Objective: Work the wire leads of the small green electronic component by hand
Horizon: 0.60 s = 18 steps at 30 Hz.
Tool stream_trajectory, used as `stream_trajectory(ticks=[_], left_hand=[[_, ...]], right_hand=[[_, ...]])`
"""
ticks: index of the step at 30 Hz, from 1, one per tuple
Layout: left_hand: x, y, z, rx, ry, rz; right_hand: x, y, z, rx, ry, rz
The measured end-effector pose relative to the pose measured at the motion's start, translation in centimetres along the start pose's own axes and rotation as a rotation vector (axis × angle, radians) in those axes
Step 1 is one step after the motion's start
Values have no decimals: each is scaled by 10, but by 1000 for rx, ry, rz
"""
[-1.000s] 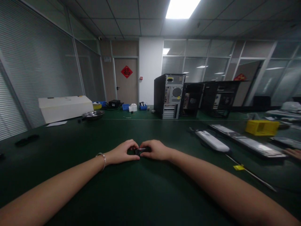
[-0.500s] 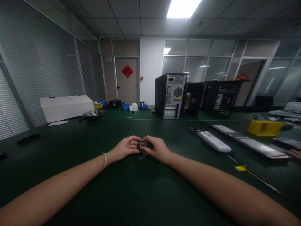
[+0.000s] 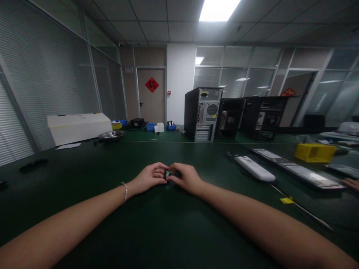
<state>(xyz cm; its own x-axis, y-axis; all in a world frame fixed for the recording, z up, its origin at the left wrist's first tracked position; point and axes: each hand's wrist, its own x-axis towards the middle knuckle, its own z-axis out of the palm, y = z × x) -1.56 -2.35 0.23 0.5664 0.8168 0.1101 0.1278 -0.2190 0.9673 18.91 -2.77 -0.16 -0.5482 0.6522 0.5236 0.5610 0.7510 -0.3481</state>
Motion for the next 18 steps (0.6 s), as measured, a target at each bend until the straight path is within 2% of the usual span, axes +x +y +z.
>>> stream_trajectory(ticks=[18], left_hand=[[2,-8,-2,-6,14,17]], right_hand=[[0,-1,-1,34,-42,-36]])
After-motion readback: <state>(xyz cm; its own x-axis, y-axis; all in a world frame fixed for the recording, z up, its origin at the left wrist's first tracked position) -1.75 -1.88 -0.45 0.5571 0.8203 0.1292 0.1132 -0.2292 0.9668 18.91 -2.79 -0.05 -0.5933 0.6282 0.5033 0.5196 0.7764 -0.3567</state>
